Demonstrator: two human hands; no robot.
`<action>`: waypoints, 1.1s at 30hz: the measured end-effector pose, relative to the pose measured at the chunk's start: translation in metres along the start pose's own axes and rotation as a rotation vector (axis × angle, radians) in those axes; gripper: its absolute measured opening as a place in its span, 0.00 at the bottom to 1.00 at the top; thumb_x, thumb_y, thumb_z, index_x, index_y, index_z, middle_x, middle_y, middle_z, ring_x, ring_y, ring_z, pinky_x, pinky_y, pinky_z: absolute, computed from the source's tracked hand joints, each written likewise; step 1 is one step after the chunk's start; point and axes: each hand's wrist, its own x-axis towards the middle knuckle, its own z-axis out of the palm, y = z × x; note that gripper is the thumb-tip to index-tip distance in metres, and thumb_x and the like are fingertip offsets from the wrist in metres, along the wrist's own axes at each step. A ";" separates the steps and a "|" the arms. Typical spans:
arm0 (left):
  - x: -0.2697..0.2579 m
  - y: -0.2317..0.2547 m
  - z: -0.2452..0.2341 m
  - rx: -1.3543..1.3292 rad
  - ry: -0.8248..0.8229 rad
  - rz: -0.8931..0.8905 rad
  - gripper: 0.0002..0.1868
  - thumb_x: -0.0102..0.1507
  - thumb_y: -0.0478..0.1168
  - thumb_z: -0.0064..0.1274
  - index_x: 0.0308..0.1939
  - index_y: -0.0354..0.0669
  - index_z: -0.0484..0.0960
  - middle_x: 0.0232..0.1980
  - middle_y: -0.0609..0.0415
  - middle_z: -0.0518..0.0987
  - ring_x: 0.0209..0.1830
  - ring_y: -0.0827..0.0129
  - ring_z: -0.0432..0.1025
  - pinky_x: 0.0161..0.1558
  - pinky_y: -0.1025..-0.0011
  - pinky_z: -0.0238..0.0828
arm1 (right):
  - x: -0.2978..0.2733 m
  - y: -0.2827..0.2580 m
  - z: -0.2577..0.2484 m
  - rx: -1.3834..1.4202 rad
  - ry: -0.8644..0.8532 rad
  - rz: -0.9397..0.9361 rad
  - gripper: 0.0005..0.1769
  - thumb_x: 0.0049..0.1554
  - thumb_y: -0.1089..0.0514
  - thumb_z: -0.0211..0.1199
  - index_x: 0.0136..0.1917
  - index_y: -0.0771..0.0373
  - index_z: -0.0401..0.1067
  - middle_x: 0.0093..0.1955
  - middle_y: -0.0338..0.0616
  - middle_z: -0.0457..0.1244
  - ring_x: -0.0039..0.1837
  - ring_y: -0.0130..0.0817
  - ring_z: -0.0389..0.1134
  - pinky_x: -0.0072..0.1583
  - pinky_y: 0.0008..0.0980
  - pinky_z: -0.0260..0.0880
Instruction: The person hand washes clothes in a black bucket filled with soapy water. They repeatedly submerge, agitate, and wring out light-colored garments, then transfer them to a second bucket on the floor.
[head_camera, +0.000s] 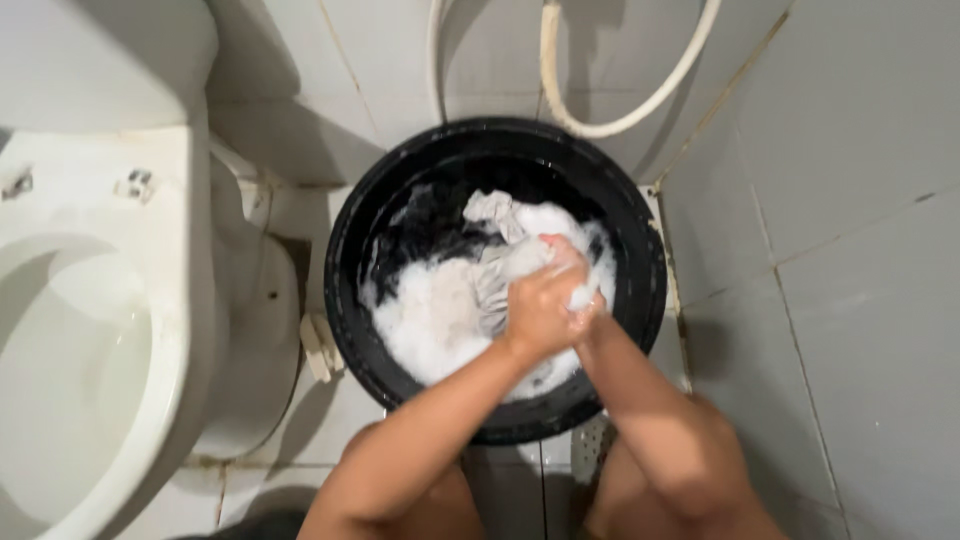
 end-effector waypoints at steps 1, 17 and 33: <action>-0.005 -0.001 0.002 -0.004 -0.007 -0.013 0.17 0.53 0.47 0.62 0.42 0.43 0.84 0.40 0.47 0.83 0.38 0.54 0.80 0.48 0.57 0.77 | -0.006 0.000 0.002 -0.004 -0.015 -0.004 0.23 0.65 0.48 0.49 0.64 0.67 0.68 0.58 0.50 0.68 0.61 0.43 0.68 0.66 0.47 0.66; 0.010 -0.043 -0.080 0.095 -0.819 -0.523 0.21 0.59 0.42 0.58 0.54 0.37 0.82 0.50 0.42 0.85 0.50 0.55 0.80 0.55 0.66 0.75 | -0.058 -0.019 0.087 -1.656 0.125 0.261 0.49 0.72 0.30 0.39 0.49 0.86 0.70 0.38 0.61 0.62 0.45 0.53 0.70 0.60 0.49 0.75; 0.032 -0.004 -0.135 -1.104 -0.299 -0.853 0.16 0.58 0.31 0.48 0.50 0.37 0.79 0.44 0.54 0.82 0.45 0.68 0.77 0.51 0.69 0.76 | -0.047 -0.015 0.010 -1.558 0.110 0.006 0.20 0.65 0.50 0.52 0.64 0.62 0.70 0.51 0.47 0.70 0.52 0.39 0.72 0.58 0.40 0.72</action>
